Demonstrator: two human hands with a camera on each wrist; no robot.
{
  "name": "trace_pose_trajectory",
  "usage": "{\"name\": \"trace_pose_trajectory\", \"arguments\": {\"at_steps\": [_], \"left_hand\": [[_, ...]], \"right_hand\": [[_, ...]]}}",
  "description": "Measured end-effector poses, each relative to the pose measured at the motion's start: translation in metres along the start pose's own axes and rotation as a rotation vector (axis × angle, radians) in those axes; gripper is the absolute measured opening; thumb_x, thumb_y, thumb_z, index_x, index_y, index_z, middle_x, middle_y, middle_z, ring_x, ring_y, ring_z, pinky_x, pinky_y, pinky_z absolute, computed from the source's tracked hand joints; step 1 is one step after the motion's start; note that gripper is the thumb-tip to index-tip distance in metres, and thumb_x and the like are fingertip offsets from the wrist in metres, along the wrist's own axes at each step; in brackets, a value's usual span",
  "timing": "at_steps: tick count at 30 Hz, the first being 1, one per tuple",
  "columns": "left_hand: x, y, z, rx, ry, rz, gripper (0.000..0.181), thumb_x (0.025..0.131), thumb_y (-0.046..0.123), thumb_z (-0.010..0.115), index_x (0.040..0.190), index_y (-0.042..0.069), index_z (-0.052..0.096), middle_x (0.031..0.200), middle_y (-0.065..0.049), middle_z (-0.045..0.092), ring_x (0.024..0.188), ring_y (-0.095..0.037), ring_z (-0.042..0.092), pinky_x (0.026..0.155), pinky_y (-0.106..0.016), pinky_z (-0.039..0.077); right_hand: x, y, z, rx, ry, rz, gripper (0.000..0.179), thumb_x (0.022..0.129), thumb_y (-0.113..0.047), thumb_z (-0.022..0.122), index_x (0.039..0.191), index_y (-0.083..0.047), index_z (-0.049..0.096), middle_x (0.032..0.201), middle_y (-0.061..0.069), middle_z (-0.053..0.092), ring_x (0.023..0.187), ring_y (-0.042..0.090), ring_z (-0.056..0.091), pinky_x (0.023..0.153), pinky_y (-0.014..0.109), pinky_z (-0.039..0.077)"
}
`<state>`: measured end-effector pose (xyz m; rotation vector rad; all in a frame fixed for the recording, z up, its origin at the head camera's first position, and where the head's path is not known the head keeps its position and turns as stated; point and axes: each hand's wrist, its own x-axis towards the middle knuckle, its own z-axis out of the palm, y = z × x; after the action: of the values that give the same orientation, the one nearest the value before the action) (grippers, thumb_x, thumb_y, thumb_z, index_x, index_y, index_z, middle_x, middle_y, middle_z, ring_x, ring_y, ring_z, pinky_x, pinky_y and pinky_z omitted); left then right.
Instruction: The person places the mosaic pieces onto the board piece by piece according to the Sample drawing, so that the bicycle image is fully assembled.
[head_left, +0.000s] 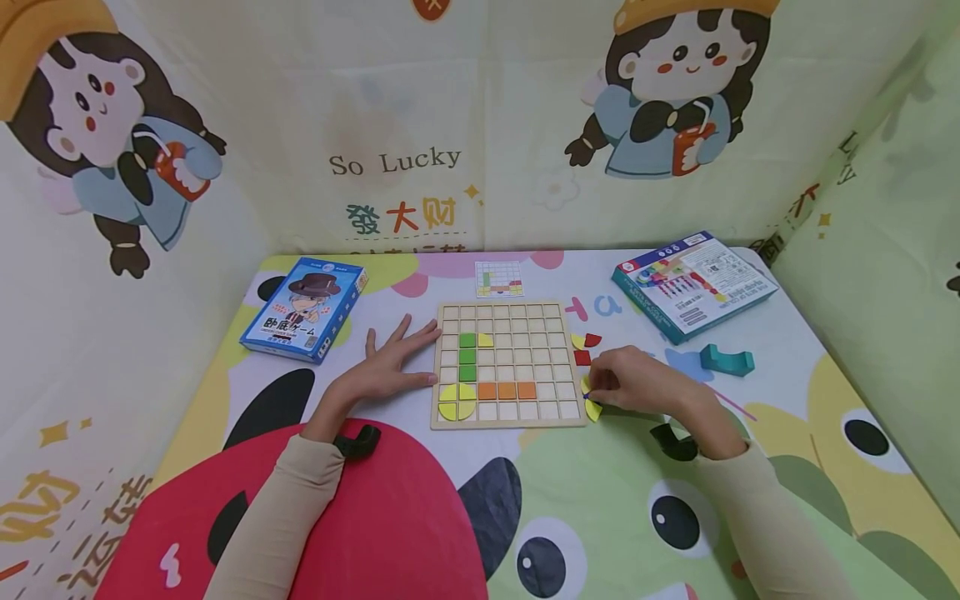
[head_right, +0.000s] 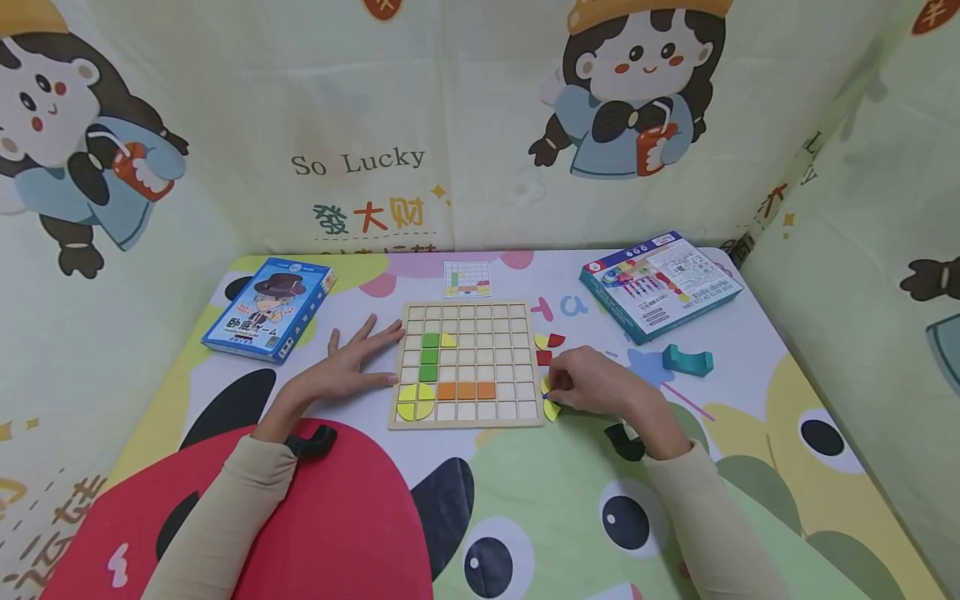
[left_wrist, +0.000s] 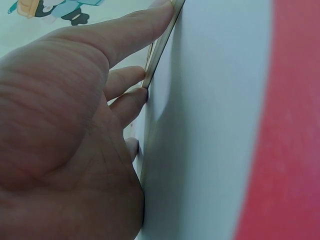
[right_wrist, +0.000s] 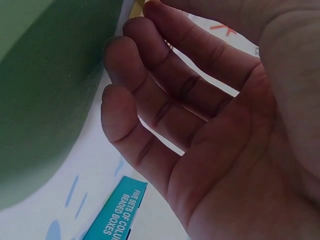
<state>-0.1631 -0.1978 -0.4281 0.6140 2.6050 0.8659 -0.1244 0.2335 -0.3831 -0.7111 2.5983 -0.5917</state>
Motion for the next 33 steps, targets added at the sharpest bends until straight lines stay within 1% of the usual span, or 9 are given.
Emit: {"name": "trace_pose_trajectory", "arguments": {"at_steps": [9,20,26,33], "left_hand": [[0.0005,-0.0003,0.0006,-0.003,0.005,0.003,0.088,0.094,0.045,0.075,0.168,0.026,0.032,0.179,-0.003,0.022,0.168,-0.038,-0.009,0.119,-0.078,-0.025],[-0.0004,0.0004,0.0003,-0.007,0.003,-0.002,0.088,0.094,0.044,0.076,0.168,0.026,0.032,0.179,-0.002,0.022,0.168,-0.038,-0.009,0.119,-0.077,-0.025],[-0.0013,0.0011,-0.0002,-0.008,0.002,-0.004,0.088,0.094,0.044,0.076,0.168,0.027,0.032,0.179,-0.001,0.022,0.168,-0.037,-0.01,0.12,-0.076,-0.025],[-0.0007,0.0005,0.0002,-0.007,0.004,-0.006,0.088,0.094,0.045,0.075,0.168,0.027,0.031,0.179,-0.001,0.022,0.168,-0.037,-0.01,0.119,-0.077,-0.025]], "right_hand": [[0.0,0.0024,-0.0003,0.009,-0.026,0.007,0.007,0.095,-0.022,0.08,0.098,-0.017,0.076,0.085,-0.008,0.069,0.079,0.01,0.058,0.073,0.021,0.053],[-0.001,0.0035,-0.0003,0.012,-0.04,0.017,0.007,0.096,-0.024,0.079,0.099,-0.018,0.077,0.084,-0.008,0.068,0.079,0.01,0.058,0.072,0.022,0.052],[-0.0011,0.0017,0.0004,0.01,-0.029,0.017,0.011,0.096,-0.026,0.08,0.1,-0.016,0.077,0.082,-0.007,0.066,0.077,0.01,0.057,0.07,0.021,0.051],[-0.0002,0.0014,0.0015,0.003,-0.021,0.009,0.01,0.096,-0.025,0.079,0.099,-0.016,0.077,0.081,-0.008,0.066,0.077,0.009,0.056,0.069,0.021,0.051]]}}
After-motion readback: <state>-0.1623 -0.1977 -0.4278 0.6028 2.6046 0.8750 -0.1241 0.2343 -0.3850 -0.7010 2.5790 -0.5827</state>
